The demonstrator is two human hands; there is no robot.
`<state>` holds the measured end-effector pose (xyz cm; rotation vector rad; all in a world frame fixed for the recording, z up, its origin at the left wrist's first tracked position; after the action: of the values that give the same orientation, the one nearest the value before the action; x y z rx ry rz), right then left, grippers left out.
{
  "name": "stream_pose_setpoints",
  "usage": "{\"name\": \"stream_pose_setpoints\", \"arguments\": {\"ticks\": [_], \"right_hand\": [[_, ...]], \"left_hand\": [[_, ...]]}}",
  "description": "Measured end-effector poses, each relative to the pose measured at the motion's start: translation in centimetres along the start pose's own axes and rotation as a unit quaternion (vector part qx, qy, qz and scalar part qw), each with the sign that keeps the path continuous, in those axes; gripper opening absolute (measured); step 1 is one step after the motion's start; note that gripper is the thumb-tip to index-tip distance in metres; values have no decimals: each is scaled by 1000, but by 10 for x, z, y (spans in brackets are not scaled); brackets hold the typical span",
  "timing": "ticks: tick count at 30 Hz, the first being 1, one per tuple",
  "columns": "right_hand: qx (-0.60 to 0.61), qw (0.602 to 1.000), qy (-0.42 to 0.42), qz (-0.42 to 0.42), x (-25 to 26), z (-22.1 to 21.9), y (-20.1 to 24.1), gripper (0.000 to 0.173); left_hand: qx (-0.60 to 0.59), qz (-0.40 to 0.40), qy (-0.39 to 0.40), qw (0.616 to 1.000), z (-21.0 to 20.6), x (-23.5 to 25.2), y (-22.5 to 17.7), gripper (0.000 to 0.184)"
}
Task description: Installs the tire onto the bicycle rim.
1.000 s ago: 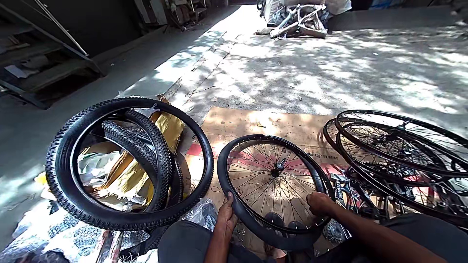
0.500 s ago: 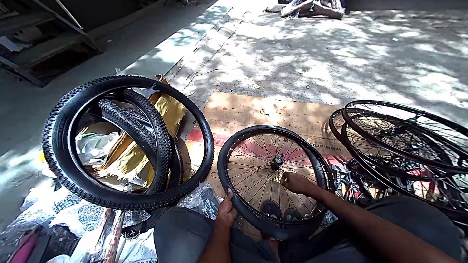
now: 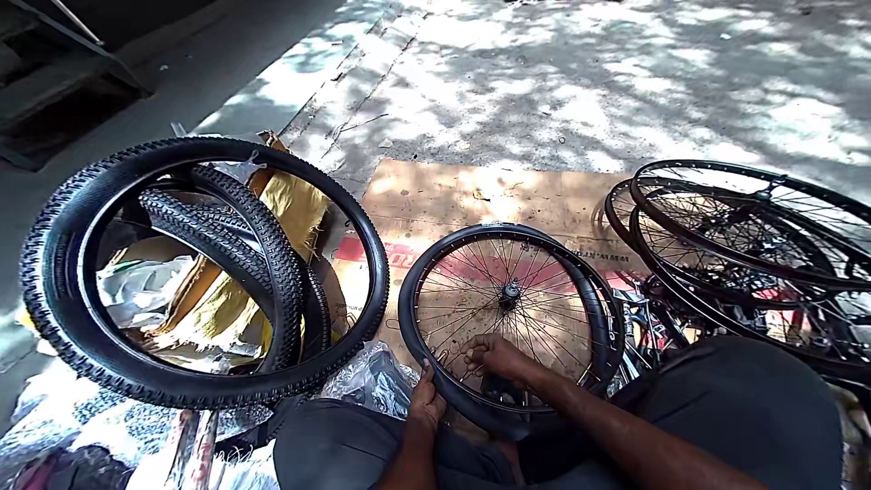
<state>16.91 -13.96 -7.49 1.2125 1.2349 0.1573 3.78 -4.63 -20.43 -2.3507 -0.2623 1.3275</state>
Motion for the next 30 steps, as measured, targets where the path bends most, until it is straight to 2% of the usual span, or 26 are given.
{"name": "stream_pose_setpoints", "arguments": {"ticks": [3,9,14,19,22,26,30], "right_hand": [[-39,999,-15,9,6,7,-8,18],[-52,998,-4,32,21,8,-7,21],[-177,979,-77,66,27,18,-4,21],[-295,944,-139,52,23,14,-4,19],[-294,937,-187,23,22,7,-9,18],[-300,931,-206,-7,19,-2,-14,19],[-347,917,-197,31,11,-11,-14,21]], "left_hand": [[-8,-1,8,1000,-1,-1,0,38],[16,17,93,995,-21,-24,3,42],[36,24,153,987,-38,-43,-1,40],[43,13,105,993,-34,-41,1,41],[46,1,84,995,-33,-43,0,39],[63,-14,73,995,-27,-42,0,35],[65,-10,78,995,-28,-43,2,34]]}}
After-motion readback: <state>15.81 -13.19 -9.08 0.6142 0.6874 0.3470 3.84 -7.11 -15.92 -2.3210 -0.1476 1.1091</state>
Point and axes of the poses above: each hand's wrist, its own x-axis towards the middle knuckle, its own z-axis out of the back of the hand, y = z × x, the point moved 9 cm from there along x, towards the middle knuckle, and after that the axes turned 13 degrees about x, right-handed, at the moved point
